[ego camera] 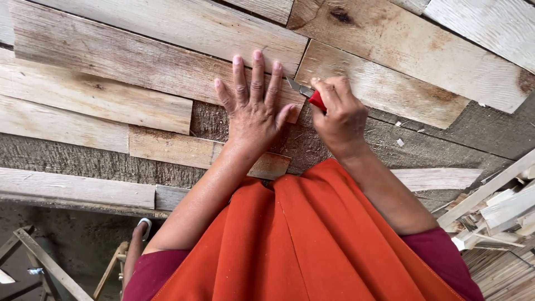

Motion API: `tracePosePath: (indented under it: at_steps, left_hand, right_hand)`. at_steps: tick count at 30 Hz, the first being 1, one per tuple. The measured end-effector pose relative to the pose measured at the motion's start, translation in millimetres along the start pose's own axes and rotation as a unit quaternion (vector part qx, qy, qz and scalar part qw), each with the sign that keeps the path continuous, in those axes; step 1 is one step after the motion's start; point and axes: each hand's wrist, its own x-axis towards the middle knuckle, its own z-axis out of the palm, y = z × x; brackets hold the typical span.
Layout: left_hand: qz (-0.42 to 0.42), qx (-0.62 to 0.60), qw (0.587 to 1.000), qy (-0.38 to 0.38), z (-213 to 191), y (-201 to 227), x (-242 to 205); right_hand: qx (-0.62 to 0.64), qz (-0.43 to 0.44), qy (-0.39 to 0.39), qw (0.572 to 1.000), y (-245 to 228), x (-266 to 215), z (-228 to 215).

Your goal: The person uses a red utility knife to carve and shape a small wooden plank on a wooden workbench. They repeatedly scrape the surface, flip the plank, and trim its edges to refine its shape.

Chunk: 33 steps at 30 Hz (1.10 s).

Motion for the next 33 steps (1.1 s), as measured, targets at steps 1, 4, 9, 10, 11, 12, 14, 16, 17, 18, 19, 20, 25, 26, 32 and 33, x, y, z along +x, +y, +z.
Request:
tracePosePath:
  at_steps: [1, 4, 9, 10, 11, 12, 14, 16, 17, 18, 19, 20, 25, 26, 32, 33]
  left_hand:
    - [-0.001, 0.001, 1.0, 0.001, 4, -1, 0]
    - [0.015, 0.002, 0.998, 0.06, 10, -4, 0]
    - [0.018, -0.005, 0.998, 0.055, 10, -3, 0]
    - [0.019, -0.004, 0.998, 0.056, 12, -3, -1]
    - [0.02, -0.003, 0.998, 0.066, 13, -3, -1]
    - [0.022, -0.001, 0.997, 0.076, 15, -4, -1]
    - [0.019, 0.002, 0.997, 0.073, 15, -3, 0]
    - [0.012, 0.005, 0.997, 0.07, 9, -5, -1]
    - [0.002, 0.001, 1.0, 0.025, 4, -3, -1]
    - [-0.008, -0.003, 1.0, -0.021, -1, 0, -1]
    - [-0.006, -0.003, 1.0, -0.018, 5, 0, -1]
    - [0.009, -0.002, 0.999, 0.03, 11, 0, -1]
    - [0.03, 0.002, 0.995, 0.099, 16, -3, -1]
    - [0.02, 0.006, 0.997, 0.068, 12, -3, -1]
    - [-0.006, 0.015, 1.0, -0.012, -2, 0, -2]
    - [-0.002, 0.002, 1.0, -0.003, 4, -1, -3]
  right_hand:
    - [0.001, -0.001, 0.001, 1.0, -1, 0, 3]
    - [0.018, 0.009, 0.0, 1.0, -4, 2, 9]
    - [0.064, 0.062, -0.087, 0.992, -5, 13, 10]
    - [0.064, 0.062, -0.086, 0.992, -7, 12, 10]
    - [0.031, 0.045, -0.071, 0.996, -8, 11, 10]
    - [-0.001, 0.029, -0.057, 0.998, -10, 10, 10]
    - [0.01, 0.056, -0.078, 0.995, -8, 4, -8]
    - [0.023, 0.081, -0.1, 0.991, -6, 0, -11]
    - [0.06, 0.105, -0.114, 0.986, -2, -4, -10]
    - [0.097, 0.129, -0.128, 0.979, 2, -9, -9]
    - [0.095, 0.128, -0.125, 0.979, -1, -5, -9]
    - [0.08, 0.112, -0.107, 0.985, -4, 0, -9]
    - [0.016, 0.075, -0.078, 0.994, -25, 14, 5]
    - [0.03, 0.076, -0.065, 0.994, -29, 15, 8]
    - [0.134, 0.102, -0.248, 0.954, -44, 22, -55]
    - [0.124, 0.108, -0.375, 0.912, -40, 20, -74]
